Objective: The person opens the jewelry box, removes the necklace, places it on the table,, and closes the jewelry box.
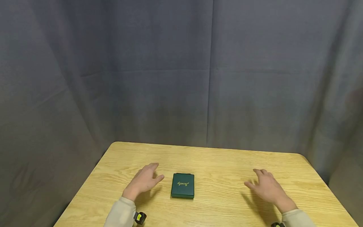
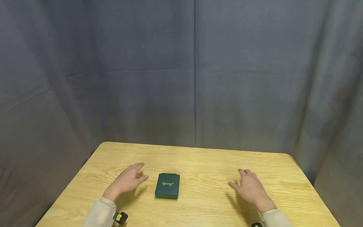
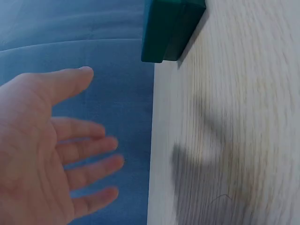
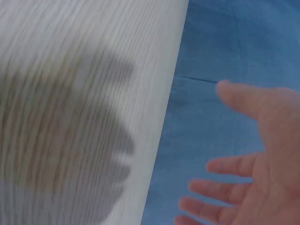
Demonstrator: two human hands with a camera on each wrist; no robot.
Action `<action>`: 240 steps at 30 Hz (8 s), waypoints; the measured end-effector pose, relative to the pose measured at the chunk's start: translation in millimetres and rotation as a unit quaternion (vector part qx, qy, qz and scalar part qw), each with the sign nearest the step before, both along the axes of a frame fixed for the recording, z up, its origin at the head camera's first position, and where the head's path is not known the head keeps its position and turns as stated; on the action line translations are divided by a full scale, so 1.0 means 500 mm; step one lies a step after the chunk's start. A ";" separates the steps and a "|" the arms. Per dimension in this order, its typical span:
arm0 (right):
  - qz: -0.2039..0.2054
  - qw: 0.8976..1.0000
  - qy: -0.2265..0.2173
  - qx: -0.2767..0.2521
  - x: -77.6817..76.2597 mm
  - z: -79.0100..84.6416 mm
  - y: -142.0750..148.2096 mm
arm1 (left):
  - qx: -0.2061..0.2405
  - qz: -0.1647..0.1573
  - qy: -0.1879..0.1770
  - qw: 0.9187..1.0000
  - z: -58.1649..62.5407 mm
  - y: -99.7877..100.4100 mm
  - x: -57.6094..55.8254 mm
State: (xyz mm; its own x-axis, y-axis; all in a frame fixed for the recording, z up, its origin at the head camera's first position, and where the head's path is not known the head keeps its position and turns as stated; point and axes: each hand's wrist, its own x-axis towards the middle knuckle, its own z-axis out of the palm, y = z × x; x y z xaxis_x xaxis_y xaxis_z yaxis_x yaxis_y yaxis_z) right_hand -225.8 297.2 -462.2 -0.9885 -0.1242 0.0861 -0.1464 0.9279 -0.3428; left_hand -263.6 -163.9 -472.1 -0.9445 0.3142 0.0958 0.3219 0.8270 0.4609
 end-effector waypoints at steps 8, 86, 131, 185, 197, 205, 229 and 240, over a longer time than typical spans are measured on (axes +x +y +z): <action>0.036 0.999 -0.002 -0.021 -0.004 -0.002 -0.017 | 0.030 -0.024 -0.013 0.999 0.010 0.013 0.000; 0.208 0.972 -0.072 -0.080 -0.056 -0.065 -0.299 | 0.032 -0.082 -0.105 0.991 -0.052 0.105 0.002; 0.216 0.970 -0.091 -0.066 -0.073 -0.062 -0.360 | -0.012 -0.098 -0.068 0.993 -0.068 0.127 -0.009; 0.225 0.966 -0.106 -0.063 -0.054 -0.056 -0.298 | -0.064 -0.091 -0.064 0.992 -0.054 0.195 0.019; 0.224 0.965 -0.114 -0.072 -0.049 -0.057 -0.286 | -0.063 -0.095 -0.063 0.992 -0.056 0.206 0.022; 0.226 0.965 -0.116 -0.071 -0.047 -0.055 -0.280 | -0.078 -0.098 -0.055 0.991 -0.050 0.213 0.022; 0.221 0.966 -0.121 -0.053 -0.044 -0.054 -0.253 | -0.088 -0.110 -0.055 0.989 -0.041 0.246 0.028; 0.222 0.966 -0.117 -0.058 -0.039 -0.049 -0.236 | -0.104 -0.112 -0.052 0.987 -0.040 0.266 0.031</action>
State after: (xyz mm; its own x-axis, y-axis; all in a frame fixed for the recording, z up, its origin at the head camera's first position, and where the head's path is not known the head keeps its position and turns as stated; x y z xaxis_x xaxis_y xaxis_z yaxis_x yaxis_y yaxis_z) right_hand -245.3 179.2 -486.7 -0.8336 -0.5442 -0.0948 -0.4279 0.7446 -0.5123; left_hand -247.9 -31.1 -492.2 -0.8502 0.5193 -0.0862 0.4679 0.8205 0.3284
